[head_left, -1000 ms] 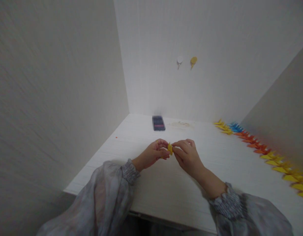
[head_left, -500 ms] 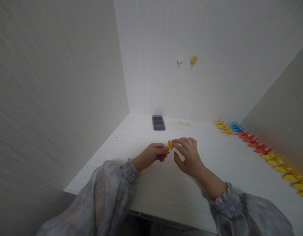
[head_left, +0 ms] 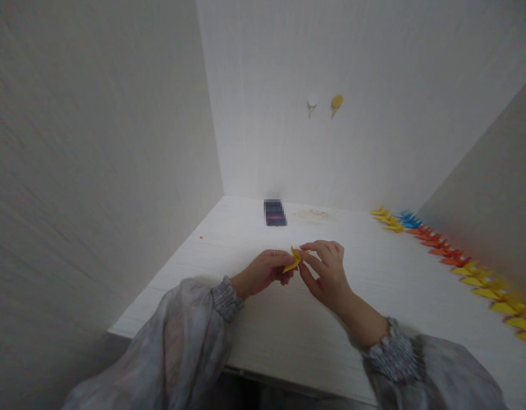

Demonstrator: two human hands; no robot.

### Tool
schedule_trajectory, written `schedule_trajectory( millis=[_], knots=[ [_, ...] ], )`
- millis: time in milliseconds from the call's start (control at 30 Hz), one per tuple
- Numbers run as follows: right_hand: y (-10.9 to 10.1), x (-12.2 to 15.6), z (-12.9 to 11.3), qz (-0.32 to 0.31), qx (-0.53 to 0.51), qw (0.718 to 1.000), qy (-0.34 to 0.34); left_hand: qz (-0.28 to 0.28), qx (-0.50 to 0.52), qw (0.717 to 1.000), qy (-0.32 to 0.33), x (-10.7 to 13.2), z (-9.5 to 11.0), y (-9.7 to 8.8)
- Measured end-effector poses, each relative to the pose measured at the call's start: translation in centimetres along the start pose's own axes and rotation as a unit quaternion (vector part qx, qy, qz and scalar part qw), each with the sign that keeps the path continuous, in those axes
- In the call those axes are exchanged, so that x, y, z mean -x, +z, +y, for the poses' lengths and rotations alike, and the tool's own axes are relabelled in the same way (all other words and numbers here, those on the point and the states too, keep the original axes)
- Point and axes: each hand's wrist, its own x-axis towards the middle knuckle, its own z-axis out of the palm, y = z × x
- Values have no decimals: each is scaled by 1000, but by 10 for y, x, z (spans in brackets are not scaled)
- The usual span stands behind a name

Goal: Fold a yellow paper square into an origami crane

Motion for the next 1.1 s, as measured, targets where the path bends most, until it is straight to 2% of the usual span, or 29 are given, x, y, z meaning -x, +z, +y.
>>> schedule_trajectory(
  millis=[100,267,533,1100],
  knots=[
    [0,0,-1,7,2,1000,-6,0,3,1000,4,1,2,2],
    [1,-2,-4,32,2,999,22,-2,2,1000,6,1,1,2],
    [1,-4,-8,32,-13,999,21,-13,11,999,42,0,-6,-5],
    [4,-3,-4,88,-17,994,55,21,-5,998,57,-2,-5,-3]
  ],
)
